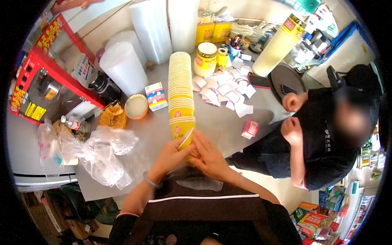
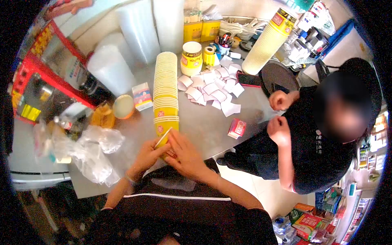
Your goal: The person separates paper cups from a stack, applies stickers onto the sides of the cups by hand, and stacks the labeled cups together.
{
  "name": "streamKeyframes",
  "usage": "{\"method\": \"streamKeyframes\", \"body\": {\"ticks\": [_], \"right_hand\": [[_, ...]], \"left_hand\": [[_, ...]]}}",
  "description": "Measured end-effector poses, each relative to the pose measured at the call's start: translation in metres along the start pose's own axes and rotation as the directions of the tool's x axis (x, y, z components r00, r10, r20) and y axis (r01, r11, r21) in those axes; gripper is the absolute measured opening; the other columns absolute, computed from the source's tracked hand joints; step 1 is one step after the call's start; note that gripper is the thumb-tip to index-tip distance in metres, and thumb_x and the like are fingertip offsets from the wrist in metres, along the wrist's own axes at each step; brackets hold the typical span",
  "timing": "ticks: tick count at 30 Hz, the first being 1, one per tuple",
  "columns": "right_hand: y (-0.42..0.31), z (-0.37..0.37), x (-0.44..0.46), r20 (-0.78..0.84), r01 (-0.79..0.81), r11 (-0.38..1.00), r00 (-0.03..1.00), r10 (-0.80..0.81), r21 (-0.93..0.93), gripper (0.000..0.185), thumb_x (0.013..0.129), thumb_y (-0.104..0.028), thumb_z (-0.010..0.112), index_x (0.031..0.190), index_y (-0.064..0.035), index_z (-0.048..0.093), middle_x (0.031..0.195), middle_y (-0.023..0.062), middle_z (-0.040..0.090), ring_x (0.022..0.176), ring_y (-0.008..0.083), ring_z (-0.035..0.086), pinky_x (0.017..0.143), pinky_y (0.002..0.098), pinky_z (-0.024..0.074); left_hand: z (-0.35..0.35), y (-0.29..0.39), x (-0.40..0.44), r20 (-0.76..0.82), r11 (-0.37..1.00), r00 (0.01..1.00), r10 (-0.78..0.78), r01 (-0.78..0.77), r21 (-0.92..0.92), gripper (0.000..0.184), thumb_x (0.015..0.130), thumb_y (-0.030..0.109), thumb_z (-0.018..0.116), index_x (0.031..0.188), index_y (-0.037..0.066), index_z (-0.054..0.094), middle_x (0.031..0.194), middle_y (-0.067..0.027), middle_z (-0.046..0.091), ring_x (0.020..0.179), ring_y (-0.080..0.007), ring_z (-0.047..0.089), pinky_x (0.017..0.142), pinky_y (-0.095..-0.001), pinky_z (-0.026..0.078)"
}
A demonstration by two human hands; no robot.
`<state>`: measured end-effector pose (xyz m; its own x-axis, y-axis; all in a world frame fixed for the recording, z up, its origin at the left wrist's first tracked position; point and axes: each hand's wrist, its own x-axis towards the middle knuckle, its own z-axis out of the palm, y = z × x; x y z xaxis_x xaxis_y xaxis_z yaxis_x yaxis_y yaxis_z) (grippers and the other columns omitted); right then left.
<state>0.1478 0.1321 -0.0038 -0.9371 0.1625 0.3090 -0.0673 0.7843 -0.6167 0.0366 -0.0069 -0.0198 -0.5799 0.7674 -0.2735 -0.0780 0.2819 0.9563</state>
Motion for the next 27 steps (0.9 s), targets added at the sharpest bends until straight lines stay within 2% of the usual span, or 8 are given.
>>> {"method": "streamKeyframes", "body": {"ticks": [6, 8, 11, 16, 17, 19, 23, 27], "right_hand": [[0.046, -0.007, -0.008, 0.497, -0.667, 0.475, 0.745, 0.444, 0.575, 0.057, 0.089, -0.032, 0.052, 0.133, -0.0014, 0.034, 0.128, 0.0162, 0.045, 0.114, 0.0247, 0.047, 0.095, 0.034, 0.0375], [0.057, -0.002, -0.011, 0.493, -0.607, 0.088, 0.714, 0.497, 0.79, 0.057, 0.086, -0.021, 0.056, 0.135, -0.0037, 0.032, 0.126, 0.0124, 0.045, 0.112, 0.0211, 0.047, 0.093, 0.0321, 0.0407], [0.06, 0.001, -0.014, 0.377, -0.457, 0.038, 0.776, 0.505, 0.889, 0.067, 0.079, -0.015, 0.062, 0.136, -0.0042, 0.028, 0.126, 0.0128, 0.044, 0.112, 0.0212, 0.047, 0.093, 0.0337, 0.0419], [0.099, -0.025, 0.036, -0.062, -0.348, 0.641, 0.848, 0.526, 0.684, 0.083, 0.07, -0.014, 0.071, 0.137, -0.0038, 0.022, 0.126, 0.013, 0.042, 0.115, 0.0218, 0.044, 0.096, 0.0336, 0.0376], [0.102, -0.044, 0.06, -0.108, -0.23, 0.571, 0.861, 0.496, 0.788, 0.087, 0.07, -0.013, 0.072, 0.137, -0.0037, 0.019, 0.129, 0.0142, 0.039, 0.116, 0.0221, 0.043, 0.097, 0.0342, 0.0363], [0.115, -0.086, 0.123, -0.415, -0.12, 0.984, 0.895, 0.165, 0.131, 0.086, 0.066, -0.015, 0.076, 0.134, -0.0019, 0.026, 0.124, 0.0145, 0.04, 0.115, 0.0261, 0.044, 0.095, 0.0373, 0.0383], [0.135, -0.126, 0.244, -0.41, -0.091, 0.91, 0.908, -0.092, -0.405, 0.082, 0.063, -0.03, 0.074, 0.131, -0.0031, 0.035, 0.12, 0.0184, 0.042, 0.109, 0.0346, 0.045, 0.091, 0.0393, 0.0404], [0.17, -0.101, 0.321, -0.156, -0.057, 0.855, 0.987, -0.028, -0.516, 0.084, 0.064, -0.04, 0.07, 0.131, -0.0028, 0.036, 0.123, 0.0181, 0.043, 0.112, 0.0359, 0.042, 0.092, 0.0404, 0.0399]], "left_hand": [[0.008, 0.004, -0.004, -0.071, 0.97, 0.996, 0.049, -0.065, -0.236, 0.027, 0.085, 0.016, 0.061, 0.106, -0.001, 0.06, 0.095, -0.0055, 0.063, 0.085, -0.0116, 0.058, 0.077, -0.0256, 0.046], [0.009, 0.005, 0.001, -0.108, 0.961, 0.989, 0.099, -0.123, -0.249, 0.027, 0.083, 0.013, 0.062, 0.105, -0.001, 0.06, 0.096, -0.0052, 0.063, 0.086, -0.0116, 0.057, 0.078, -0.0262, 0.046], [0.01, -0.001, 0.016, -0.121, 0.949, 0.972, 0.199, -0.222, -0.223, 0.033, 0.079, 0.009, 0.064, 0.109, -0.001, 0.057, 0.1, -0.0058, 0.062, 0.089, -0.0128, 0.056, 0.081, -0.028, 0.045], [0.009, -0.005, 0.043, -0.213, 0.889, 0.889, 0.405, -0.327, 0.321, 0.064, 0.072, 0.005, 0.068, 0.129, 0.004, 0.04, 0.114, -0.0112, 0.055, 0.093, -0.021, 0.058, 0.087, -0.0337, 0.044], [0.008, -0.011, 0.05, -0.289, 0.913, 0.871, 0.398, -0.345, 0.218, 0.067, 0.072, 0.004, 0.067, 0.131, 0.004, 0.037, 0.115, -0.0114, 0.054, 0.093, -0.0213, 0.058, 0.087, -0.0339, 0.045], [-0.008, -0.031, 0.059, -0.425, 0.923, 0.833, 0.354, -0.386, 0.012, 0.074, 0.072, 0.002, 0.067, 0.135, 0.005, 0.029, 0.118, -0.0119, 0.051, 0.093, -0.0219, 0.058, 0.086, -0.0344, 0.045], [-0.039, -0.039, 0.039, -0.649, 0.941, 0.761, -0.005, -0.216, -0.26, 0.04, 0.081, 0.002, 0.057, 0.12, 0.001, 0.047, 0.097, -0.0093, 0.058, 0.083, -0.0155, 0.058, 0.078, -0.0288, 0.048], [-0.049, -0.061, 0.019, -0.723, 0.928, 0.679, -0.128, -0.174, -0.329, 0.02, 0.086, 0.005, 0.052, 0.105, 0.0, 0.056, 0.083, -0.006, 0.06, 0.075, -0.0128, 0.057, 0.07, -0.0251, 0.048]]}}
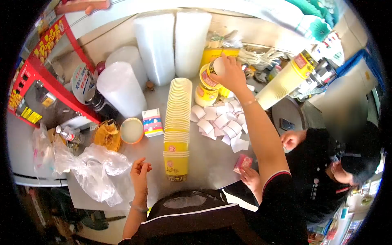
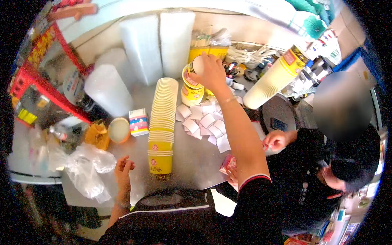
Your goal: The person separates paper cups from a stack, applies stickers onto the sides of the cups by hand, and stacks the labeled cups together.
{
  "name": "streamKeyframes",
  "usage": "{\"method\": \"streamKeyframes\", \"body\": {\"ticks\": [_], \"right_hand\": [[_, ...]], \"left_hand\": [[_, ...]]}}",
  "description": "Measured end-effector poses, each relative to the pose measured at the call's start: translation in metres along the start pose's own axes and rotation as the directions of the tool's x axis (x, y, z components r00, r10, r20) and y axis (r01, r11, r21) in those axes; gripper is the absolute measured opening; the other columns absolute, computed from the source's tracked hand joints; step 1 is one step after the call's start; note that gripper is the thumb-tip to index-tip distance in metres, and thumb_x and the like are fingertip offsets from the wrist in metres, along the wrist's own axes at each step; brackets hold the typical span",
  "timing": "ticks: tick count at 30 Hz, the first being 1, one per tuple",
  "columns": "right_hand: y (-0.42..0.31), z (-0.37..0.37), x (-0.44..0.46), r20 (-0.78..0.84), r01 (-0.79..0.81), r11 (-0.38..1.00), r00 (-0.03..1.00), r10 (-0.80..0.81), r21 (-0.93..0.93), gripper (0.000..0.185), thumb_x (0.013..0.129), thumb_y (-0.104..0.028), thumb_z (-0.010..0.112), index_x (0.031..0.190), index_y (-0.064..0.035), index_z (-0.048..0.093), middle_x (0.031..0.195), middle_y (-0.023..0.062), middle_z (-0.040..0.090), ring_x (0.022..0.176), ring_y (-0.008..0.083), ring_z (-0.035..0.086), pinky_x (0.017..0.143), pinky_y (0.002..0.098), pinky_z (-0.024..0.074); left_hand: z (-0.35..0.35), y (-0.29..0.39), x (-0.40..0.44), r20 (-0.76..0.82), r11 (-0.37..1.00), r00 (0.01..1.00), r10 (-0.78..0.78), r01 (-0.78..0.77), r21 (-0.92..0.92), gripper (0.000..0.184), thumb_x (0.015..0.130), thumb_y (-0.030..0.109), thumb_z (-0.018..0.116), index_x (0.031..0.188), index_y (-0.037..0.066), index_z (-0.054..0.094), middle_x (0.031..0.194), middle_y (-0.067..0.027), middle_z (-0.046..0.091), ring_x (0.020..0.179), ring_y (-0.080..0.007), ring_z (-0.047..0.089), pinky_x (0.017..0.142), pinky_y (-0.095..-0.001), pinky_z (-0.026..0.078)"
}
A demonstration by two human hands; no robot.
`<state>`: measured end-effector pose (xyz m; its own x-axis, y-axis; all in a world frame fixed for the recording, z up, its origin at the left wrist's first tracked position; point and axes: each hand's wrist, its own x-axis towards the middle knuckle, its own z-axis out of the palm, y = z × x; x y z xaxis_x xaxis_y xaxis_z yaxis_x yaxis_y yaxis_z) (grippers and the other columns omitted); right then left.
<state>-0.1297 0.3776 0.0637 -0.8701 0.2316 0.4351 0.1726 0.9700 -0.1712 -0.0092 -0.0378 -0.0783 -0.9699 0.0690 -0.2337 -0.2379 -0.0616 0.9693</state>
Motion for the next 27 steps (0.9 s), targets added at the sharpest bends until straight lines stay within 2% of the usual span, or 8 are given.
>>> {"method": "streamKeyframes", "body": {"ticks": [3, 6, 9, 13, 17, 20, 25, 27], "right_hand": [[0.017, 0.074, 0.012, 0.307, -0.033, 0.999, 0.951, 0.032, -0.001, 0.089, 0.062, -0.047, 0.07, 0.131, -0.0023, 0.036, 0.127, 0.0174, 0.041, 0.113, 0.0388, 0.042, 0.095, 0.0457, 0.0362], [0.02, 0.125, -0.011, -0.044, 0.069, 0.98, 0.996, -0.078, -0.189, 0.089, 0.063, -0.049, 0.071, 0.13, -0.003, 0.037, 0.132, 0.0161, 0.04, 0.119, 0.0383, 0.039, 0.097, 0.0408, 0.0355], [-0.015, 0.09, -0.067, -0.369, 0.144, 0.943, 0.929, -0.024, 0.301, 0.07, 0.071, -0.026, 0.073, 0.128, -0.0012, 0.04, 0.131, 0.0181, 0.041, 0.119, 0.0353, 0.04, 0.1, 0.0393, 0.0323], [-0.073, 0.022, -0.222, 0.195, -0.404, 0.6, 0.903, 0.384, 0.69, 0.04, 0.078, -0.01, 0.064, 0.116, -0.0027, 0.052, 0.118, 0.0137, 0.053, 0.11, 0.0253, 0.049, 0.094, 0.0352, 0.0374], [-0.042, -0.051, -0.308, -0.256, -0.262, 0.854, 0.878, 0.404, 0.449, 0.019, 0.075, 0.001, 0.06, 0.094, -0.0018, 0.06, 0.096, 0.011, 0.057, 0.088, 0.0226, 0.055, 0.081, 0.0317, 0.0421], [0.004, -0.108, -0.316, -0.471, -0.43, 0.714, 0.546, 0.693, 0.553, 0.008, 0.08, 0.0, 0.06, 0.085, -0.0022, 0.054, 0.08, 0.0028, 0.05, 0.07, 0.0107, 0.046, 0.064, 0.0229, 0.0402], [0.034, -0.144, -0.31, 0.059, -0.597, 0.226, 0.419, 0.906, 0.77, 0.028, 0.087, -0.029, 0.058, 0.073, -0.0051, 0.058, 0.059, -0.003, 0.048, 0.052, 0.005, 0.043, 0.049, 0.0184, 0.0336], [0.039, -0.141, -0.314, 0.193, -0.477, 0.009, 0.372, 0.908, 0.879, 0.018, 0.085, -0.022, 0.06, 0.078, -0.0043, 0.062, 0.061, -0.0027, 0.051, 0.051, 0.0056, 0.044, 0.047, 0.0184, 0.0332]], "left_hand": [[-0.002, -0.004, -0.008, -0.052, 0.999, 0.997, -0.051, 0.051, 0.003, 0.018, 0.086, 0.006, 0.053, 0.103, 0.0, 0.057, 0.081, -0.0058, 0.059, 0.074, -0.0124, 0.057, 0.068, -0.0244, 0.047], [0.004, -0.014, -0.005, 0.014, 0.992, 0.994, -0.105, 0.104, 0.078, 0.017, 0.086, 0.007, 0.053, 0.101, 0.0, 0.058, 0.08, -0.006, 0.06, 0.073, -0.0121, 0.057, 0.068, -0.0244, 0.047], [0.015, -0.04, 0.007, 0.076, 0.976, 0.996, -0.049, 0.031, 0.214, 0.023, 0.085, 0.01, 0.056, 0.106, 0.0, 0.057, 0.086, -0.006, 0.06, 0.079, -0.0151, 0.057, 0.073, -0.0269, 0.047], [0.041, -0.049, 0.027, 0.206, 0.793, 0.94, 0.273, -0.341, 0.505, 0.033, 0.082, 0.013, 0.061, 0.112, 0.001, 0.054, 0.099, -0.0089, 0.057, 0.092, -0.0201, 0.054, 0.082, -0.031, 0.043], [0.056, -0.055, 0.045, 0.319, 0.793, 0.926, 0.202, -0.346, 0.501, 0.03, 0.08, 0.015, 0.062, 0.105, 0.0, 0.054, 0.099, -0.0115, 0.054, 0.093, -0.023, 0.052, 0.084, -0.0333, 0.041], [0.054, -0.064, 0.041, 0.362, 0.758, 0.884, 0.295, -0.447, 0.475, 0.026, 0.079, 0.016, 0.063, 0.098, 0.0, 0.054, 0.094, -0.0117, 0.053, 0.089, -0.024, 0.052, 0.082, -0.0332, 0.042], [0.049, -0.055, 0.024, 0.366, 0.783, 0.903, 0.223, -0.39, 0.485, 0.027, 0.077, 0.017, 0.066, 0.095, 0.0, 0.053, 0.092, -0.0119, 0.051, 0.087, -0.0255, 0.052, 0.077, -0.0342, 0.044], [0.051, -0.041, 0.011, 0.446, 0.689, 0.851, 0.277, -0.499, 0.525, 0.03, 0.077, 0.02, 0.067, 0.096, 0.001, 0.053, 0.093, -0.0128, 0.051, 0.087, -0.0269, 0.053, 0.076, -0.0357, 0.044]]}}
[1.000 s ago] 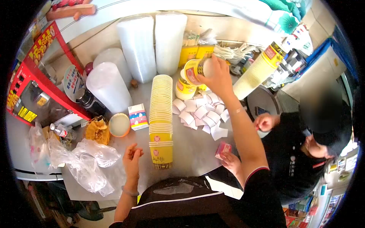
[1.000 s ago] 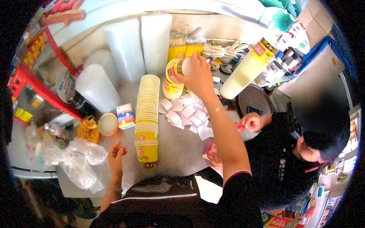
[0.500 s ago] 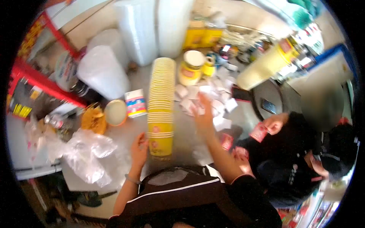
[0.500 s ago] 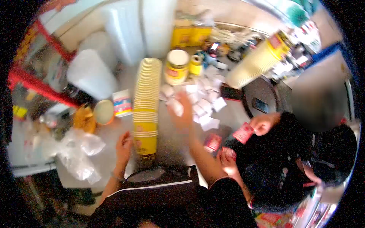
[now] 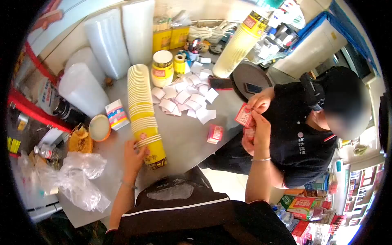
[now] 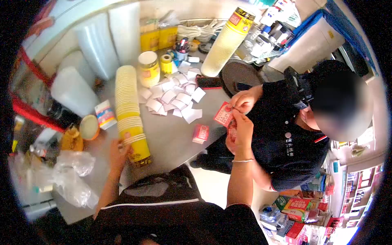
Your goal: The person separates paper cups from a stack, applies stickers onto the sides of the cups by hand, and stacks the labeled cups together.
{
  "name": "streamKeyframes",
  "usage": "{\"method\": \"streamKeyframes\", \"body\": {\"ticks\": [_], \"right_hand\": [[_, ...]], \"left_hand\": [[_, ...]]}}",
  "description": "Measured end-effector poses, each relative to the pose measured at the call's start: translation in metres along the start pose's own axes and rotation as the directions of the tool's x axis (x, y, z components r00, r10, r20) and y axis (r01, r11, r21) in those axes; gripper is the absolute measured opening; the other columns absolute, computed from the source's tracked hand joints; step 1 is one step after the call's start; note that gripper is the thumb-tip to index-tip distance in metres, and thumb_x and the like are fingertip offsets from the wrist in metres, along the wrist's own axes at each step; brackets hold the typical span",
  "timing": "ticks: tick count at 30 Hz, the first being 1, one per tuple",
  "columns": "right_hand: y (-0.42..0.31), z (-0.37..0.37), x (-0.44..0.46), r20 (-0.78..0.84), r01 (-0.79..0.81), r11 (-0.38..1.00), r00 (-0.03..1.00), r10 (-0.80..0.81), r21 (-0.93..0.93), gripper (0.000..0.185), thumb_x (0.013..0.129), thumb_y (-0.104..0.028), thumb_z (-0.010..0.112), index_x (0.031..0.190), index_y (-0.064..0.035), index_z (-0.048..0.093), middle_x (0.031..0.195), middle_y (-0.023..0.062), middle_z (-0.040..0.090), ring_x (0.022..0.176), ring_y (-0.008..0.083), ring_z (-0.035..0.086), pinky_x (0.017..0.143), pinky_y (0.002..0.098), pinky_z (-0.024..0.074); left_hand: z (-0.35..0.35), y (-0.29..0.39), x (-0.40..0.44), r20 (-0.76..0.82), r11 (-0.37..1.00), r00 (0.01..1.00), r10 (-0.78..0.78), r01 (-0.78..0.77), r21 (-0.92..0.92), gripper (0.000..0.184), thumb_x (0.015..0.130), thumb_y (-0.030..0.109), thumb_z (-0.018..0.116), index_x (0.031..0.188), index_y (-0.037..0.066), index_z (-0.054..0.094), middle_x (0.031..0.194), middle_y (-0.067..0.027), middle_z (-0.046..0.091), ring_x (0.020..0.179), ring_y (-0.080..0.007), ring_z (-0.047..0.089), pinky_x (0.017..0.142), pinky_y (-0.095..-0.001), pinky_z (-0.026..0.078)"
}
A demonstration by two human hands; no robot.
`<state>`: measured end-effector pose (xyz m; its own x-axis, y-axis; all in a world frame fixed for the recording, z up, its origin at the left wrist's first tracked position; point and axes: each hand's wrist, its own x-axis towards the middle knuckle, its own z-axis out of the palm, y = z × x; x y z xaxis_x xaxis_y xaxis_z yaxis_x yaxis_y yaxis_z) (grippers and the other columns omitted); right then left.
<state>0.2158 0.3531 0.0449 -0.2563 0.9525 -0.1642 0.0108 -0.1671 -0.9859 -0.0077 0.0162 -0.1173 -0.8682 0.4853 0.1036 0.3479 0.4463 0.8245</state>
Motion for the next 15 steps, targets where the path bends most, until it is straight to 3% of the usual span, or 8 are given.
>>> {"method": "streamKeyframes", "body": {"ticks": [1, 2, 3, 6, 9, 11, 13, 15], "right_hand": [[0.006, -0.001, 0.002, 0.022, 0.002, 1.0, 1.0, -0.003, 0.022, 0.016, 0.084, -0.019, 0.06, 0.079, -0.0039, 0.062, 0.062, -0.0024, 0.053, 0.051, 0.0055, 0.044, 0.047, 0.018, 0.0335], [0.011, 0.0, -0.002, 0.001, -0.08, 0.977, 0.997, 0.081, 0.2, 0.011, 0.084, -0.013, 0.059, 0.081, -0.004, 0.063, 0.065, -0.0016, 0.055, 0.053, 0.0051, 0.047, 0.047, 0.0177, 0.0353], [0.03, -0.019, 0.011, 0.181, -0.212, 0.918, 0.971, 0.159, 0.335, 0.008, 0.083, -0.011, 0.058, 0.08, -0.0053, 0.062, 0.069, -0.0015, 0.056, 0.055, 0.0054, 0.048, 0.049, 0.0179, 0.0377], [0.045, -0.007, -0.028, 0.275, -0.19, 0.945, 0.954, 0.115, 0.264, 0.008, 0.083, -0.012, 0.058, 0.087, -0.0058, 0.061, 0.072, -0.0018, 0.057, 0.058, 0.0057, 0.047, 0.053, 0.0195, 0.04], [0.076, 0.036, -0.074, 0.475, -0.462, 0.661, 0.862, 0.177, 0.592, 0.011, 0.086, -0.016, 0.059, 0.093, -0.0079, 0.06, 0.08, -0.0015, 0.059, 0.064, 0.0082, 0.05, 0.059, 0.0223, 0.0417], [0.164, 0.057, -0.077, 0.598, -0.652, 0.504, 0.746, 0.293, 0.567, 0.008, 0.086, -0.016, 0.058, 0.088, -0.0081, 0.058, 0.074, 0.0007, 0.056, 0.064, 0.0108, 0.05, 0.064, 0.0243, 0.0425], [0.189, 0.092, -0.113, 0.683, -0.761, 0.405, 0.641, 0.349, 0.507, 0.011, 0.086, -0.016, 0.058, 0.091, -0.0069, 0.059, 0.08, 0.0026, 0.059, 0.069, 0.0139, 0.054, 0.068, 0.0282, 0.0443], [0.194, 0.106, -0.135, 0.7, -0.806, 0.414, 0.581, 0.415, 0.423, 0.012, 0.086, -0.017, 0.057, 0.094, -0.0073, 0.058, 0.087, 0.0038, 0.061, 0.074, 0.0159, 0.056, 0.071, 0.0333, 0.045]], "left_hand": [[-0.004, 0.009, -0.002, 0.021, 0.997, 0.999, 0.049, -0.051, 0.06, 0.032, 0.076, 0.022, 0.067, 0.096, 0.002, 0.053, 0.094, -0.0133, 0.051, 0.087, -0.0276, 0.053, 0.075, -0.0364, 0.044], [-0.007, 0.012, -0.004, 0.058, 0.992, 0.995, 0.077, -0.082, 0.1, 0.034, 0.076, 0.024, 0.067, 0.097, 0.002, 0.053, 0.095, -0.0136, 0.052, 0.088, -0.0286, 0.053, 0.075, -0.037, 0.044], [-0.01, 0.011, -0.007, 0.095, 0.984, 0.991, 0.097, -0.11, 0.141, 0.036, 0.075, 0.026, 0.068, 0.098, 0.002, 0.053, 0.096, -0.014, 0.052, 0.088, -0.0295, 0.053, 0.074, -0.0377, 0.044], [-0.018, 0.009, -0.023, 0.148, 0.971, 0.978, 0.147, -0.171, 0.166, 0.04, 0.074, 0.029, 0.069, 0.099, 0.003, 0.053, 0.097, -0.0145, 0.052, 0.088, -0.0316, 0.053, 0.074, -0.0389, 0.045], [-0.017, 0.019, -0.021, 0.141, 0.961, 0.973, 0.183, -0.207, 0.184, 0.041, 0.073, 0.03, 0.069, 0.099, 0.003, 0.053, 0.096, -0.0144, 0.053, 0.088, -0.0326, 0.053, 0.073, -0.0397, 0.045], [-0.01, 0.025, -0.028, 0.126, 0.942, 0.966, 0.226, -0.25, 0.222, 0.041, 0.073, 0.031, 0.069, 0.098, 0.003, 0.053, 0.094, -0.0146, 0.053, 0.087, -0.0328, 0.053, 0.073, -0.04, 0.045], [0.003, 0.026, -0.032, 0.093, 0.907, 0.947, 0.307, -0.321, 0.273, 0.04, 0.073, 0.031, 0.069, 0.096, 0.003, 0.054, 0.092, -0.0153, 0.053, 0.086, -0.0328, 0.053, 0.071, -0.04, 0.045], [0.005, 0.024, -0.039, 0.041, 0.927, 0.962, 0.27, -0.271, 0.259, 0.038, 0.073, 0.03, 0.069, 0.094, 0.002, 0.054, 0.09, -0.0158, 0.052, 0.084, -0.0327, 0.053, 0.07, -0.0401, 0.044]]}}
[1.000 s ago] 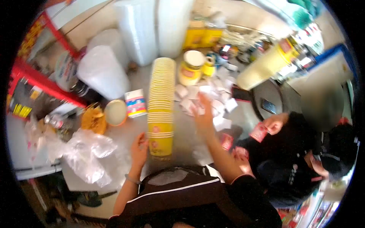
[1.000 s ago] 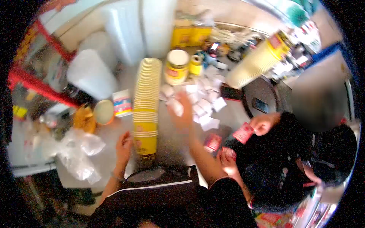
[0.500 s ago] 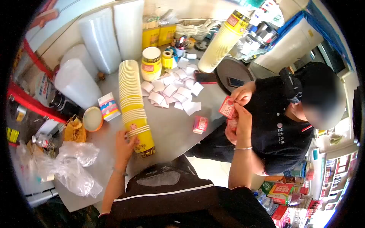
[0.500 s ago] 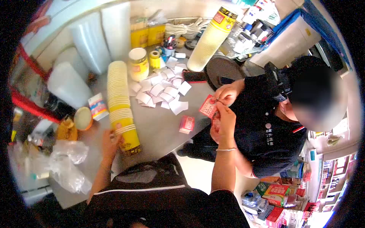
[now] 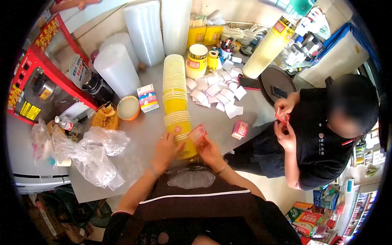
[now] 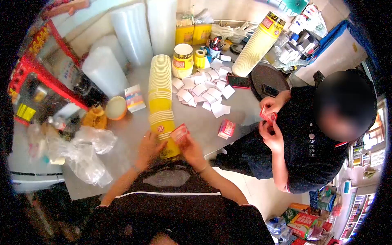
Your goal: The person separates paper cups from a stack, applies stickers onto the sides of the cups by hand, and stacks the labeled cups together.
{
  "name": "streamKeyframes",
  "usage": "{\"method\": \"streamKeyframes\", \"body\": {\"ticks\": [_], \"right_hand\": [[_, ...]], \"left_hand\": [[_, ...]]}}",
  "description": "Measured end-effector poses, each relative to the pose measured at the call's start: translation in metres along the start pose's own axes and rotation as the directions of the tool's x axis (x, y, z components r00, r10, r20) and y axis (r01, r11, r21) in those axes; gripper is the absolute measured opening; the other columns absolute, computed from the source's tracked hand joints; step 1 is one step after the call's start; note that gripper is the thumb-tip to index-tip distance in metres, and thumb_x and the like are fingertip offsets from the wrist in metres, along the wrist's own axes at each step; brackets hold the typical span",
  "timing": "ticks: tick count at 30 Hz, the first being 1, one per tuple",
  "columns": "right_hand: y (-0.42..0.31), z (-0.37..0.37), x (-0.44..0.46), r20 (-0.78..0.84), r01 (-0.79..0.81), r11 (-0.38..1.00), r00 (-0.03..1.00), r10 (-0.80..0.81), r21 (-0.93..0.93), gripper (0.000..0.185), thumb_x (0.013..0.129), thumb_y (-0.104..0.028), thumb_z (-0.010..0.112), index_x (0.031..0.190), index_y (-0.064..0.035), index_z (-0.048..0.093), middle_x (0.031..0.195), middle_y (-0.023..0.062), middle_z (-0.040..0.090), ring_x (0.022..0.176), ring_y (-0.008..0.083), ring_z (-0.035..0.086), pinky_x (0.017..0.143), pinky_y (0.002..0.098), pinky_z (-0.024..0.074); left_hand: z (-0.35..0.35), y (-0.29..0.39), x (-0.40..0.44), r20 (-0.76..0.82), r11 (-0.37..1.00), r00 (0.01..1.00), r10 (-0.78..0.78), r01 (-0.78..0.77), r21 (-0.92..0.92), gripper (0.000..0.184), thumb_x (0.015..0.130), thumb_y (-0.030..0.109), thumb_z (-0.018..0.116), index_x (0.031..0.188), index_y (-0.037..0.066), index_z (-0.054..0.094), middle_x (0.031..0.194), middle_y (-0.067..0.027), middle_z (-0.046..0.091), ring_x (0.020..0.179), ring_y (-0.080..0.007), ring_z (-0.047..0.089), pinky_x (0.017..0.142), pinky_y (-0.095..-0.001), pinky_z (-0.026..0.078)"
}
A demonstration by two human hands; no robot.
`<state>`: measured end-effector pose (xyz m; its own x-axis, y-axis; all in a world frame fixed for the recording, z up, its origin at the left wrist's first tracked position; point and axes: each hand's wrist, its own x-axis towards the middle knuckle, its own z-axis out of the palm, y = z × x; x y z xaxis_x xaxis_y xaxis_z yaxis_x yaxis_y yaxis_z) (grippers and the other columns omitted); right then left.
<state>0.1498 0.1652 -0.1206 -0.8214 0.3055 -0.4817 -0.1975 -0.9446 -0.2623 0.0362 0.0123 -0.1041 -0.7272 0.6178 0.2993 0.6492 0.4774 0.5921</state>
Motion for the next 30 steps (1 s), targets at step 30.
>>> {"method": "streamKeyframes", "body": {"ticks": [30], "right_hand": [[-0.039, -0.024, 0.049, 0.104, 0.22, 0.975, 0.97, -0.22, 0.012, 0.014, 0.088, -0.024, 0.055, 0.09, -0.0117, 0.061, 0.091, 0.0029, 0.062, 0.09, 0.0176, 0.055, 0.089, 0.0364, 0.0409]], "left_hand": [[0.048, -0.02, 0.058, -0.099, 0.834, 0.96, -0.262, 0.174, -0.523, 0.021, 0.08, 0.017, 0.06, 0.088, 0.001, 0.05, 0.093, -0.0149, 0.05, 0.085, -0.0279, 0.051, 0.076, -0.0356, 0.043]]}}
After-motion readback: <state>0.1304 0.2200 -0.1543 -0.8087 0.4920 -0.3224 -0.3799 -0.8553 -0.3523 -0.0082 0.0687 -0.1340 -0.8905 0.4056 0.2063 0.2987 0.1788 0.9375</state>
